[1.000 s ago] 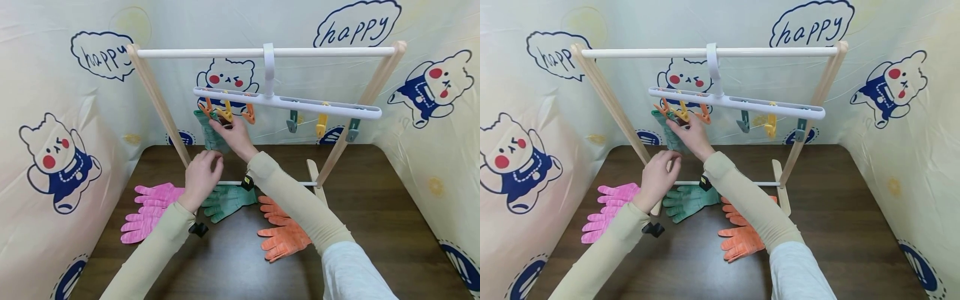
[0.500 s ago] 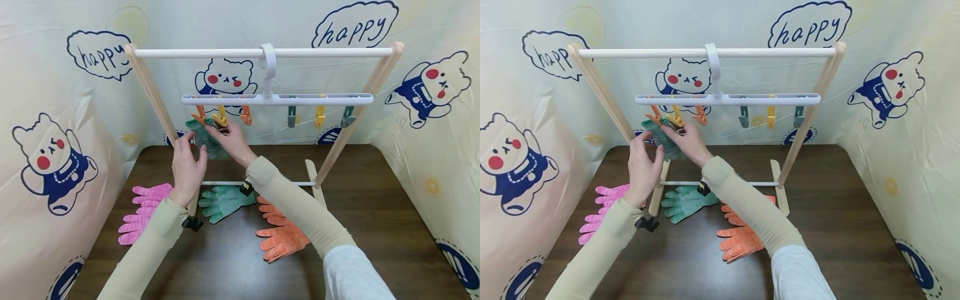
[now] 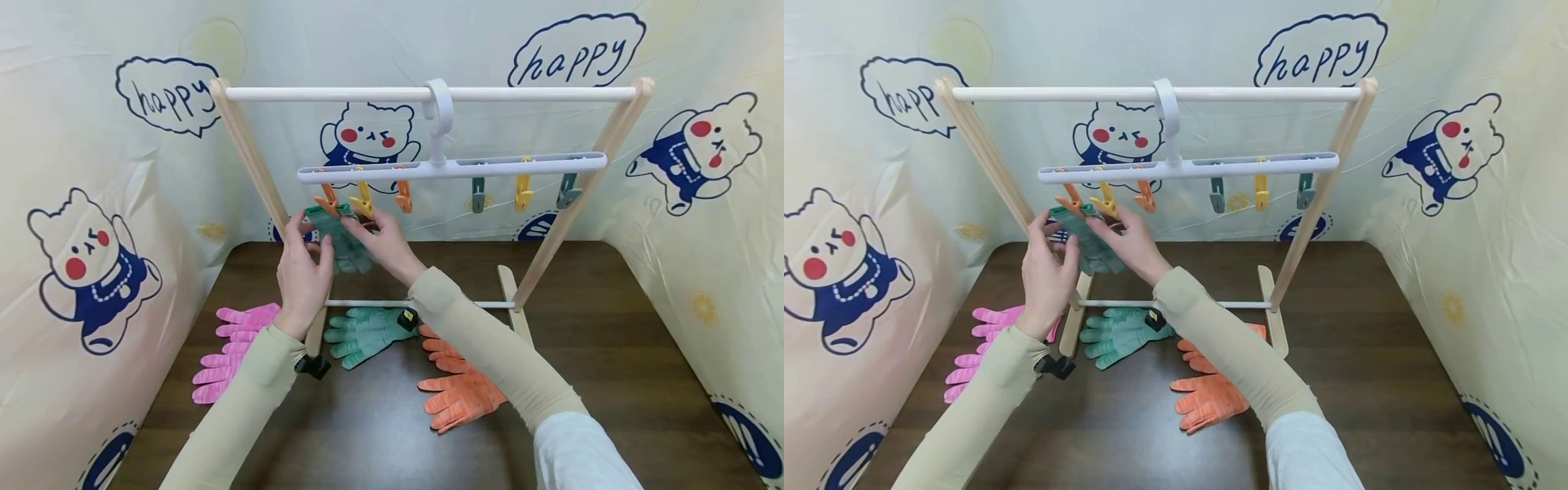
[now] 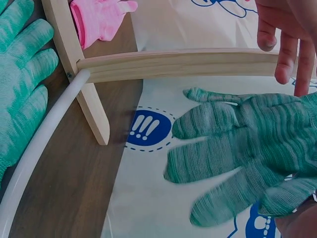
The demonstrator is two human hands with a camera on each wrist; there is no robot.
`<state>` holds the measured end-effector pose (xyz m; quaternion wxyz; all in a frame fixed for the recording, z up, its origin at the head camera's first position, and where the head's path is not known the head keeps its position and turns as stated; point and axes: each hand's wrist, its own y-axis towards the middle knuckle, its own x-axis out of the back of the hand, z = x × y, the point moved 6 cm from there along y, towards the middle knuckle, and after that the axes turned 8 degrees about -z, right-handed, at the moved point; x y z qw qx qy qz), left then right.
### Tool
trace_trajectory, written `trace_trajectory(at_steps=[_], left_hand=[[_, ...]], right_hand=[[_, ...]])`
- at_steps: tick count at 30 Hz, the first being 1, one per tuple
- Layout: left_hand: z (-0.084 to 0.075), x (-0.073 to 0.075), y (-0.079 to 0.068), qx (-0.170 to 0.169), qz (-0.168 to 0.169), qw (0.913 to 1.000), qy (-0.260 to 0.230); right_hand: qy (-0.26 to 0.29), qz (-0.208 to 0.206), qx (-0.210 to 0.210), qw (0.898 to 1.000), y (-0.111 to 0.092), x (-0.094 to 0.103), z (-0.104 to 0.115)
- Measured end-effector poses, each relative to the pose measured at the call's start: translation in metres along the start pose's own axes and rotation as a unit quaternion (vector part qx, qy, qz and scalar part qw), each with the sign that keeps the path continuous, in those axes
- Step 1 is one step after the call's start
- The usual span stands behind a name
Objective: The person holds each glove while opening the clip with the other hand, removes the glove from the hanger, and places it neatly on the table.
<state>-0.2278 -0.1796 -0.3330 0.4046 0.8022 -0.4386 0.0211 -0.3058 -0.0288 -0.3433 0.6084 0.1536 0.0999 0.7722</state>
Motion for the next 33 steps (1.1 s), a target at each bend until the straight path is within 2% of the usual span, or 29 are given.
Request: trace_trajectory(at_steps=[3,7,14,17,20,24,27,29,33], left_hand=[[-0.001,0.0,0.0,0.005,0.002,0.9999,-0.012],[-0.002,0.001,0.001,0.009,-0.002,0.9997,-0.024],[-0.007,0.003,0.0,-0.009,-0.011,0.9998,-0.017],[-0.007,0.005,0.0,-0.014,-0.015,0.9997,-0.013],[-0.006,0.006,0.001,-0.018,-0.017,0.9996,-0.013],[-0.007,0.006,0.001,-0.019,-0.012,0.9997,-0.013],[-0.007,0.007,0.001,-0.017,-0.006,0.9998,-0.012],[-0.007,0.007,0.001,-0.016,-0.005,0.9998,-0.012],[-0.006,0.006,0.0,-0.02,-0.008,0.9997,-0.008]], right_hand=[[-0.015,0.004,0.0,1.0,-0.002,0.003,-0.002],[-0.042,-0.006,0.02,0.999,-0.006,0.009,-0.002],[-0.074,-0.094,0.098,0.988,-0.022,0.024,-0.001],[-0.085,-0.129,0.136,0.979,-0.03,0.028,0.0],[-0.095,-0.137,0.195,0.967,-0.038,0.029,0.005],[-0.112,-0.109,0.288,0.945,-0.043,0.021,0.023],[-0.126,-0.084,0.321,0.935,-0.044,0.012,0.04],[-0.126,-0.068,0.315,0.938,-0.043,0.005,0.05],[-0.124,-0.038,0.265,0.956,-0.038,-0.008,0.065]])
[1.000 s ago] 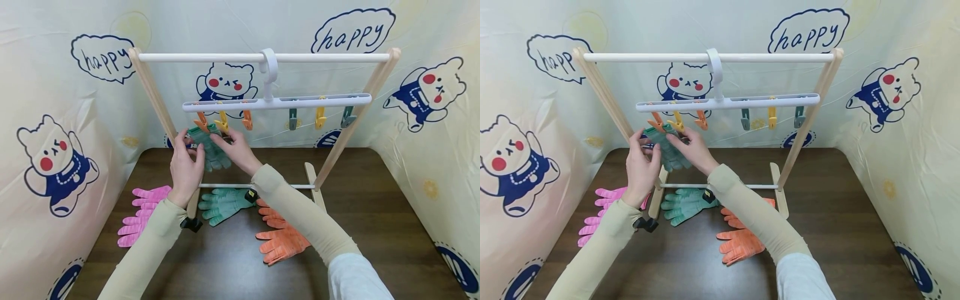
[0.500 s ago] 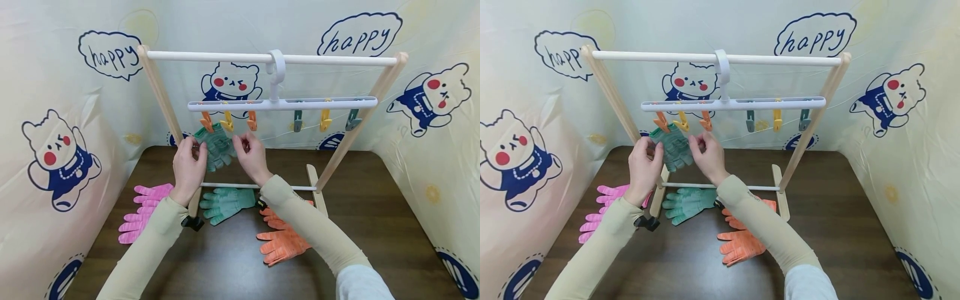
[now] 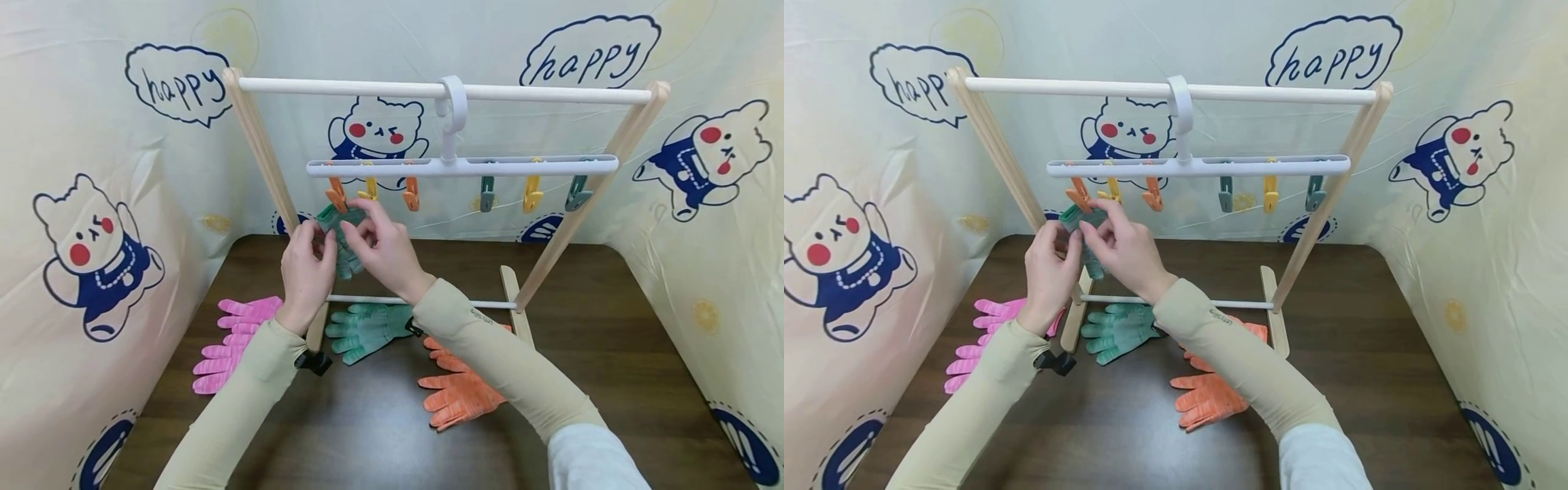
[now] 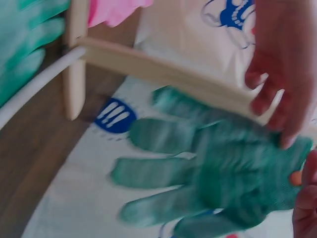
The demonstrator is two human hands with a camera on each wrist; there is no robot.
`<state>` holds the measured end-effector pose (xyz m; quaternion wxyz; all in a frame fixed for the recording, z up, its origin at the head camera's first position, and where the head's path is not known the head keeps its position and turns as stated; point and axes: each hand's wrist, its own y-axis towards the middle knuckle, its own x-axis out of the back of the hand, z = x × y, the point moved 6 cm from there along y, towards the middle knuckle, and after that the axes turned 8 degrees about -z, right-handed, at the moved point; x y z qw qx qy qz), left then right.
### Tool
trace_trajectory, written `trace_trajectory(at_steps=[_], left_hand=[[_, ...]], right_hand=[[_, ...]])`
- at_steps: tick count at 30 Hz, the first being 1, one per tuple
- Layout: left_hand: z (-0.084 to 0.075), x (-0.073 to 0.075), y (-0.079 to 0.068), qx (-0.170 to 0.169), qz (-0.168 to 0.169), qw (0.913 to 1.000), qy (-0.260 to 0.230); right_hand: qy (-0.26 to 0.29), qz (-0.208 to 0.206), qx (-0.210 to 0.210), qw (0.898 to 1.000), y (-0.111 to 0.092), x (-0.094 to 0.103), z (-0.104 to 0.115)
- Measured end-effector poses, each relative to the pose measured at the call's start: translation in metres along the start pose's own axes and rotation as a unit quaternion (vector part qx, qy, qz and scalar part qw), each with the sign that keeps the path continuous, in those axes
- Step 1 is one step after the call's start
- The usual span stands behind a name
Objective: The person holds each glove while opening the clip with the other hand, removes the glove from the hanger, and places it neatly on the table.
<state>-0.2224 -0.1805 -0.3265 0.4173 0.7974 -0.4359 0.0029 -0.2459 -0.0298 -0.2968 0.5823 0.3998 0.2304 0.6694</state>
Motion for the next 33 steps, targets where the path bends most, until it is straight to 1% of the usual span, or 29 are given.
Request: trace_trajectory(at_steps=[2,7,12,16,18,20,24,26,28,33], left_hand=[[-0.001,0.001,0.0,-0.002,0.001,1.0,0.003],[-0.003,0.001,-0.001,0.001,0.008,1.0,0.005],[-0.004,0.0,-0.001,0.0,0.012,0.9999,0.004],[-0.004,0.0,-0.001,-0.003,0.013,0.9998,0.012],[-0.004,-0.001,-0.002,-0.002,0.014,0.9998,0.015],[-0.004,-0.001,-0.002,-0.001,0.016,0.9997,0.017],[-0.004,-0.002,-0.002,-0.002,0.017,0.9996,0.02],[-0.004,-0.002,-0.002,-0.003,0.017,0.9996,0.022],[-0.004,-0.002,-0.002,-0.003,0.016,0.9996,0.022],[-0.004,-0.002,-0.002,-0.001,0.019,0.9996,0.019]], right_hand=[[0.002,0.016,-0.028,0.999,0.005,-0.006,0.007],[-0.023,0.045,-0.083,0.995,0.015,-0.019,0.019],[-0.036,0.046,-0.135,0.989,0.018,-0.024,0.022],[-0.033,0.052,-0.159,0.985,0.022,-0.025,0.019],[-0.021,0.058,-0.174,0.983,0.024,-0.025,0.015],[0.002,0.064,-0.197,0.978,0.027,-0.026,0.01],[0.069,0.072,-0.252,0.963,0.03,-0.027,0.002],[0.093,0.074,-0.269,0.956,0.03,-0.027,-0.001],[0.107,0.074,-0.275,0.953,0.031,-0.027,-0.001],[0.125,0.063,-0.273,0.952,0.032,-0.026,0.0]])
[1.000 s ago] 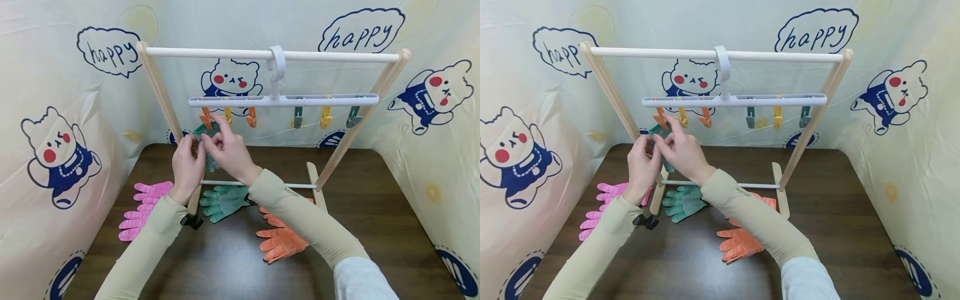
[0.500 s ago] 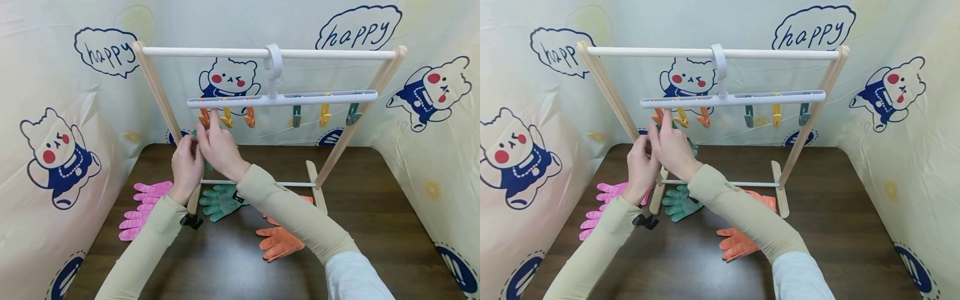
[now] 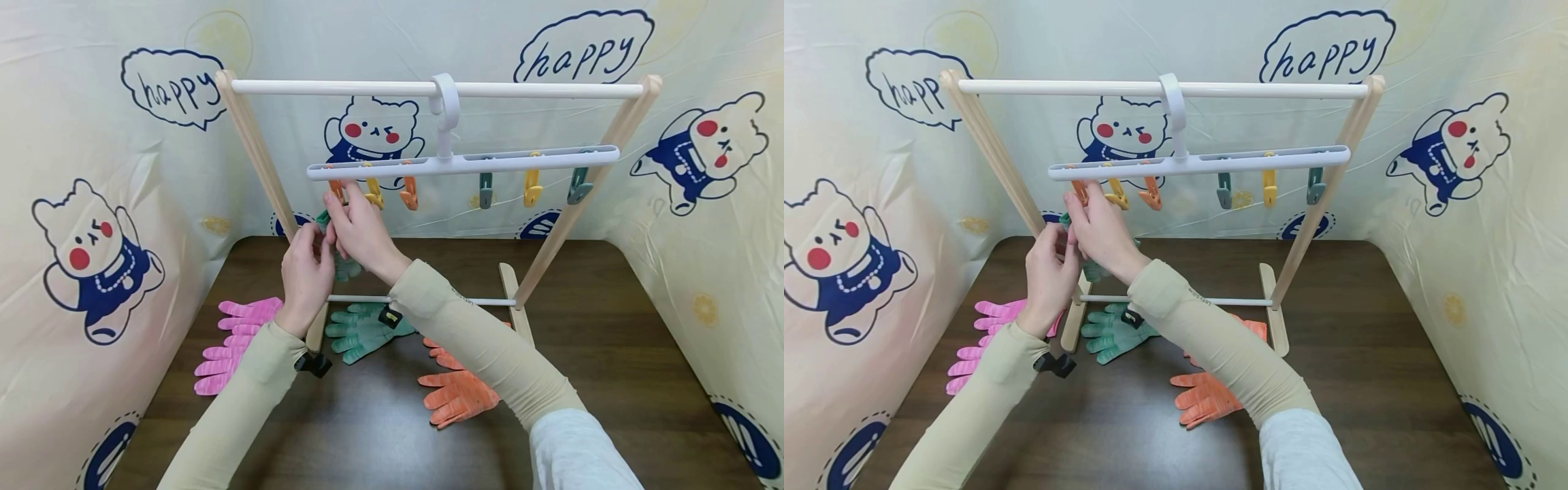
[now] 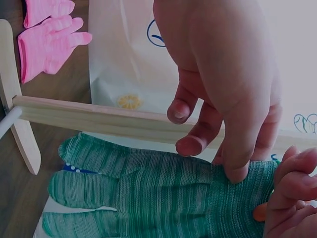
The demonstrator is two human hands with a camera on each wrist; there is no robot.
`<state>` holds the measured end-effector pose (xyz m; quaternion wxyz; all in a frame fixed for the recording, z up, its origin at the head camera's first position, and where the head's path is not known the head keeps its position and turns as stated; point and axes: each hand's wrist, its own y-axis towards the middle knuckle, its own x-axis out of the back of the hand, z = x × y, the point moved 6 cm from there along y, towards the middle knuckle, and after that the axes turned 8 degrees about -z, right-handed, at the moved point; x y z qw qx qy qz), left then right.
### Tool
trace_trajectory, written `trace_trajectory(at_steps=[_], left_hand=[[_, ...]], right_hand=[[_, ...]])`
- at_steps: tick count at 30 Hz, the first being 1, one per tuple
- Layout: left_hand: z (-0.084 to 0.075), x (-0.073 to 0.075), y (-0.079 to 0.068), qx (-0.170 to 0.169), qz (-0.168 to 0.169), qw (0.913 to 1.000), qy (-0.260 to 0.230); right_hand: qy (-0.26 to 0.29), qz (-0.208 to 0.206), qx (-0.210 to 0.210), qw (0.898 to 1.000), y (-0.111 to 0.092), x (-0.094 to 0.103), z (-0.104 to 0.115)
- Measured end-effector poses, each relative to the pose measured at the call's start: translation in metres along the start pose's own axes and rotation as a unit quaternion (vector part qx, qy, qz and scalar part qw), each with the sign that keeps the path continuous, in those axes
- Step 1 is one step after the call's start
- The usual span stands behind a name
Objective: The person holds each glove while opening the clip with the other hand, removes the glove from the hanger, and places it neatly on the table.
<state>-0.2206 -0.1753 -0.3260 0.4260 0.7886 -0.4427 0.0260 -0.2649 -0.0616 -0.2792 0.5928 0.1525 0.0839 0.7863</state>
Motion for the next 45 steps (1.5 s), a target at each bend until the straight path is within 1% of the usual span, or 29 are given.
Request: trace_trajectory(at_steps=[4,6,11,21,29,35,40,45], left_hand=[[-0.001,0.001,0.001,0.001,-0.002,1.0,0.0],[-0.001,0.002,0.001,0.002,-0.003,1.0,0.0],[0.0,0.004,0.001,0.003,-0.009,0.9999,-0.006],[0.001,0.007,0.002,0.008,-0.009,0.9999,-0.007],[0.003,0.008,0.001,0.004,-0.006,1.0,0.004],[0.005,0.008,0.001,0.001,-0.001,0.9999,0.013],[0.007,0.007,0.001,0.001,0.001,0.9999,0.016],[0.01,0.007,-0.001,0.008,0.01,0.9998,0.016]], right_hand=[[0.01,-0.009,0.006,1.0,0.0,0.0,0.0],[0.015,-0.015,0.016,1.0,0.0,0.0,0.0],[0.03,-0.038,0.028,0.998,0.0,0.002,0.0],[0.077,-0.073,0.027,0.994,0.001,0.004,-0.001],[0.079,-0.106,0.039,0.99,0.001,0.002,-0.002],[0.084,-0.118,0.027,0.989,0.004,0.001,-0.004],[0.082,-0.134,0.038,0.987,0.005,0.0,-0.004],[0.075,-0.141,0.038,0.986,0.005,-0.001,-0.005]])
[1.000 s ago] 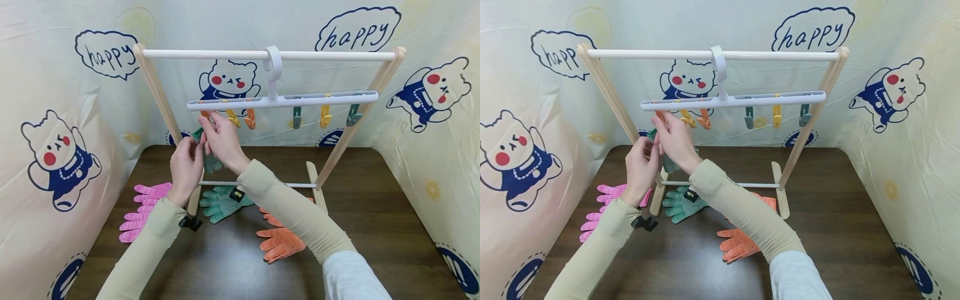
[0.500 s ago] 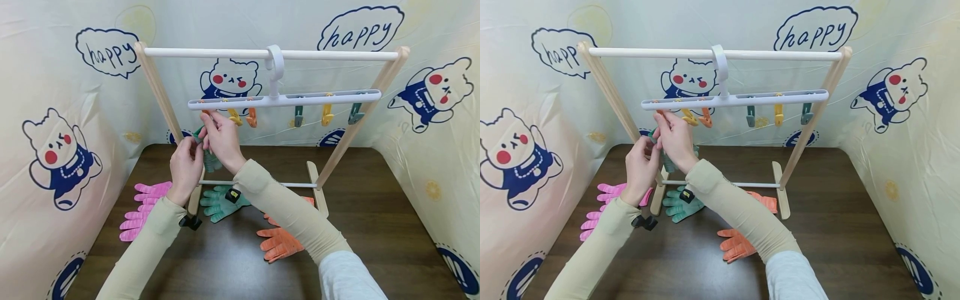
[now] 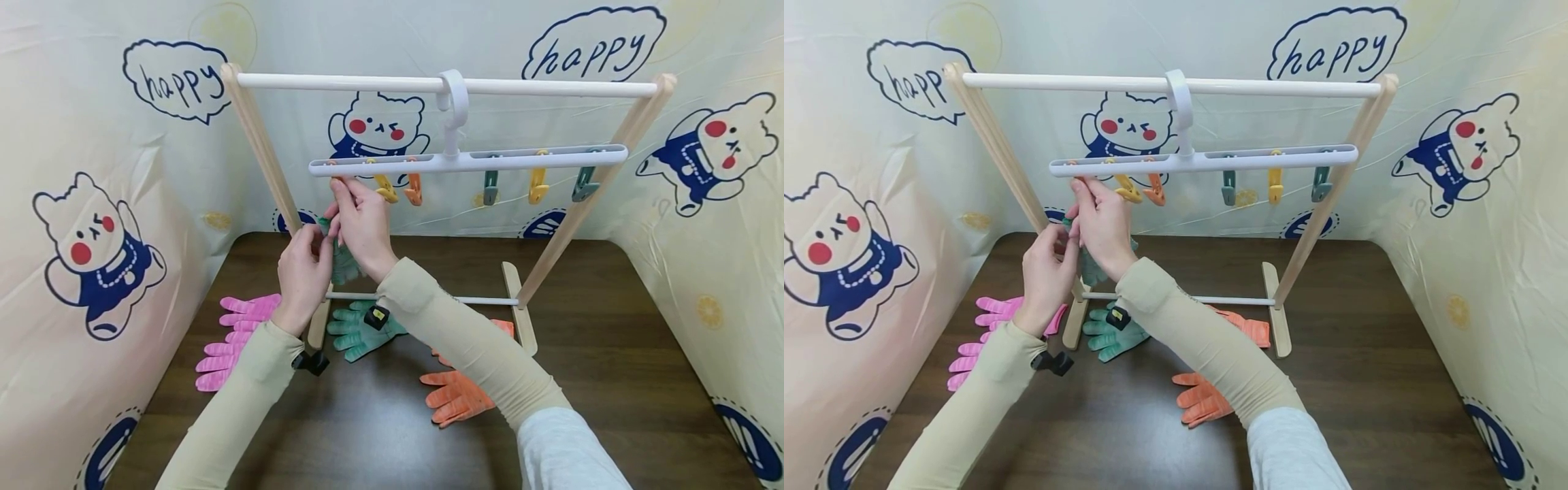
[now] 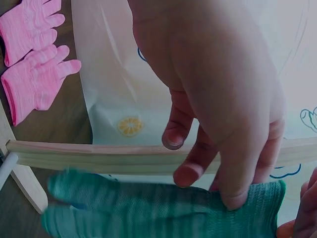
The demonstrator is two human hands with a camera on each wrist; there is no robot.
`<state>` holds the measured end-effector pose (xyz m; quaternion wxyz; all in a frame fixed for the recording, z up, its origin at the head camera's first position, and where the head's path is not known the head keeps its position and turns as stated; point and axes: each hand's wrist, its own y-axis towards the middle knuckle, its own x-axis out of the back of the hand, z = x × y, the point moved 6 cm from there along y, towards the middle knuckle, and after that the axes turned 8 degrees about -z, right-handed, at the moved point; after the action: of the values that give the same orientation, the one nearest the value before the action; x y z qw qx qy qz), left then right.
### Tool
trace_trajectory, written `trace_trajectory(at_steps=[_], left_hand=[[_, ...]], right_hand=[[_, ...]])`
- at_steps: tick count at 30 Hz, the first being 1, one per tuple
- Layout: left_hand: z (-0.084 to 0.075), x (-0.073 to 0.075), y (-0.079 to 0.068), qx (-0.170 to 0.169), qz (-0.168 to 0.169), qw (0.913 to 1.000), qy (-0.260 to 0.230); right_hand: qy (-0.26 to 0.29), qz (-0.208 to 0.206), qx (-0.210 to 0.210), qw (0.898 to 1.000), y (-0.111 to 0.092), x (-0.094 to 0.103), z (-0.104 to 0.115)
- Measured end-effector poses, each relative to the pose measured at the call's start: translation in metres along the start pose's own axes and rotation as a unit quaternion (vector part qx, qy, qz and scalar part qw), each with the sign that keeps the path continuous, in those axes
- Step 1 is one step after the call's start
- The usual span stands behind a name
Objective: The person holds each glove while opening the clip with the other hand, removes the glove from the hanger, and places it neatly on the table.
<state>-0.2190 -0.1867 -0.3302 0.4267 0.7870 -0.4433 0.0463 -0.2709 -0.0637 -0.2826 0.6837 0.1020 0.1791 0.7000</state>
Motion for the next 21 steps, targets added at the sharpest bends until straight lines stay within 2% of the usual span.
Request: trace_trajectory(at_steps=[9,21], left_hand=[[0.001,-0.001,-0.002,-0.004,0.017,0.9998,0.009],[0.006,0.002,-0.018,-0.005,0.029,0.9993,0.021]], right_hand=[[-0.01,0.009,-0.011,1.0,0.003,0.001,-0.001],[-0.014,0.021,-0.042,0.999,-0.003,0.007,-0.015]])
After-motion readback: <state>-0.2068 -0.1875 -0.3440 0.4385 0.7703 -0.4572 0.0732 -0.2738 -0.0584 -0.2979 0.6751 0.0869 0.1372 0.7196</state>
